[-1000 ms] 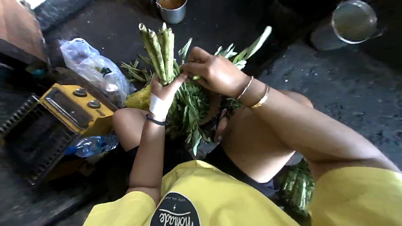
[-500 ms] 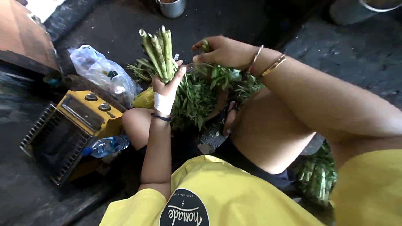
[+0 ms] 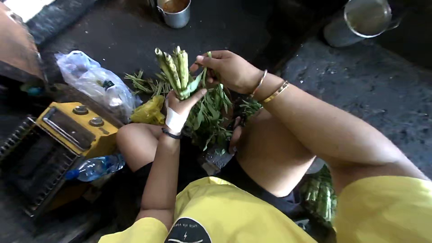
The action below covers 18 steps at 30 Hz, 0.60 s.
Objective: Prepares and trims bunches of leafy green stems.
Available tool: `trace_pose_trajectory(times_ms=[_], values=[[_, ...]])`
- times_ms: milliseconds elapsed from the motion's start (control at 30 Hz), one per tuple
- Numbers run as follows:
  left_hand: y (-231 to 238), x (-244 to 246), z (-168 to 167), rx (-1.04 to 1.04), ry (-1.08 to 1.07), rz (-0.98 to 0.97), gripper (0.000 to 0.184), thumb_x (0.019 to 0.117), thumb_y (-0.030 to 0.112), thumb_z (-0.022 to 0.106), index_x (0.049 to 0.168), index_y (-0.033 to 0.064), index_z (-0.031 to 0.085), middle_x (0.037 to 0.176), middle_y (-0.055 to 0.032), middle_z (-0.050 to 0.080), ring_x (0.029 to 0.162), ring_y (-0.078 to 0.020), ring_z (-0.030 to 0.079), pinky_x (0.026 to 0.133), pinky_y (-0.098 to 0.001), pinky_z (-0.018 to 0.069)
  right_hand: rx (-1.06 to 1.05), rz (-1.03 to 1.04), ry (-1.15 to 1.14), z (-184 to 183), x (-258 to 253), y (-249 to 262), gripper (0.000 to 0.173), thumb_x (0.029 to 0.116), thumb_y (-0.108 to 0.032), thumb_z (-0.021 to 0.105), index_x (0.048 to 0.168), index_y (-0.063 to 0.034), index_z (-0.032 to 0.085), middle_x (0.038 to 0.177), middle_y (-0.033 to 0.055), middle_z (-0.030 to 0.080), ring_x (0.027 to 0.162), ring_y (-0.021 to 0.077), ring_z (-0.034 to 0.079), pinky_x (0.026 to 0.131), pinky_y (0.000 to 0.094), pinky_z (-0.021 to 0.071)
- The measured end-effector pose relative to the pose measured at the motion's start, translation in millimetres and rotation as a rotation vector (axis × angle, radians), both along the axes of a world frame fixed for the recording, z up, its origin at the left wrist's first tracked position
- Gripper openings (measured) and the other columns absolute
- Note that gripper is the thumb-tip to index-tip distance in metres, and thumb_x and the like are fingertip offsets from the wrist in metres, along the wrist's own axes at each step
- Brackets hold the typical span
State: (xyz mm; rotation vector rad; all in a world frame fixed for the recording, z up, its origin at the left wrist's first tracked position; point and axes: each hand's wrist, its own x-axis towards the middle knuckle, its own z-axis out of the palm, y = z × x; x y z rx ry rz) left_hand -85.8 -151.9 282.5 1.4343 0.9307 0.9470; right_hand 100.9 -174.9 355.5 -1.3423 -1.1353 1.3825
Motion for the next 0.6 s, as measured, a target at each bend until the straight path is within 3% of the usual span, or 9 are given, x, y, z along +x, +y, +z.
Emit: trace_pose_trajectory(times_ms=[100,167,200,267,333,367,433,500,600], values=[[-2,-1,0,-0.026,-0.035,-0.069,0.039,0.0833,0.015,0.084,0.118,0.0048,0.068,0.107,-0.0042,0.074,0.103,-0.0128,0.07,0.096,-0.0355,0.0582,0.008,-0.111,-0.003,-2,0,0,0.034,0.1106,-0.031,0.046,0.115,-0.0047,0.067,0.081,0.0001,0.062,0.061,0.0056,0.053,0.057,0.021,0.047],[-8,-7,4,-0.029,0.046,-0.055,0.039,0.0871,0.018,0.081,0.123,0.0105,0.068,0.112,-0.0012,0.072,0.104,-0.0096,0.068,0.095,-0.0336,0.0567,0.093,-0.183,-0.204,-3,0,-2,0.036,0.1064,-0.034,0.056,0.127,-0.0051,0.061,0.083,0.0015,0.059,0.064,0.0068,0.051,0.061,0.0238,0.047],[-8,-9,6,-0.044,0.084,-0.034,0.041,0.0882,0.022,0.08,0.126,0.0125,0.066,0.115,-0.0003,0.071,0.106,-0.0087,0.068,0.095,-0.0339,0.0566,0.188,-0.204,-0.35,-4,3,-2,0.04,0.1034,-0.032,0.062,0.13,-0.0026,0.057,0.087,0.0052,0.06,0.069,0.0104,0.054,0.067,0.0287,0.0501],[-6,-11,9,-0.076,0.1,0.01,0.041,0.0891,0.025,0.08,0.126,0.0128,0.066,0.115,0.0002,0.071,0.106,-0.0082,0.068,0.095,-0.0336,0.0567,0.501,-0.154,-0.645,-7,10,-4,0.035,0.0979,-0.02,0.069,0.121,0.004,0.06,0.098,0.0118,0.064,0.079,0.0154,0.06,0.073,0.0314,0.0537],[0,-11,8,-0.096,0.08,0.067,0.041,0.0866,0.024,0.082,0.122,0.0079,0.068,0.112,-0.0026,0.073,0.106,-0.0101,0.069,0.096,-0.0342,0.0572,0.717,0.032,-0.829,-9,11,-3,0.019,0.095,-0.01,0.068,0.11,0.0013,0.071,0.105,0.0167,0.063,0.088,0.0225,0.065,0.079,0.0355,0.0577],[3,-11,9,-0.116,0.115,0.089,0.049,0.0848,0.028,0.083,0.125,0.0059,0.064,0.114,-0.004,0.072,0.108,-0.01,0.068,0.098,-0.034,0.0564,0.738,0.133,-0.905,-11,9,-3,0.019,0.0955,-0.007,0.066,0.112,-0.0017,0.074,0.108,0.0175,0.062,0.088,0.0247,0.065,0.078,0.0375,0.0584],[4,-13,11,-0.124,0.171,0.102,0.057,0.0819,0.032,0.086,0.126,0.0039,0.062,0.114,-0.0055,0.071,0.108,-0.0099,0.068,0.098,-0.0334,0.0561,0.763,0.276,-1.035,-13,1,-6,0.025,0.0964,-0.002,0.061,0.118,-0.0023,0.073,0.114,0.0222,0.062,0.087,0.0327,0.068,0.076,0.045,0.0598],[6,-14,12,-0.089,0.153,0.077,0.051,0.0826,0.028,0.085,0.122,0.0027,0.064,0.11,-0.0051,0.072,0.104,-0.009,0.069,0.096,-0.0318,0.0571,0.819,0.321,-1.108,-12,-3,-7,0.023,0.0975,0.001,0.058,0.117,0.0011,0.071,0.117,0.0265,0.061,0.089,0.0401,0.068,0.077,0.051,0.059],[7,-19,13,-0.093,0.094,0.078,0.054,0.0829,0.024,0.084,0.126,0.0012,0.06,0.11,-0.0056,0.071,0.104,-0.0098,0.069,0.096,-0.0316,0.0575,0.898,0.338,-1.176,-11,-7,-6,0.024,0.1019,-0.001,0.053,0.119,0.0017,0.07,0.116,0.0282,0.061,0.088,0.0437,0.066,0.077,0.0536,0.0565]])
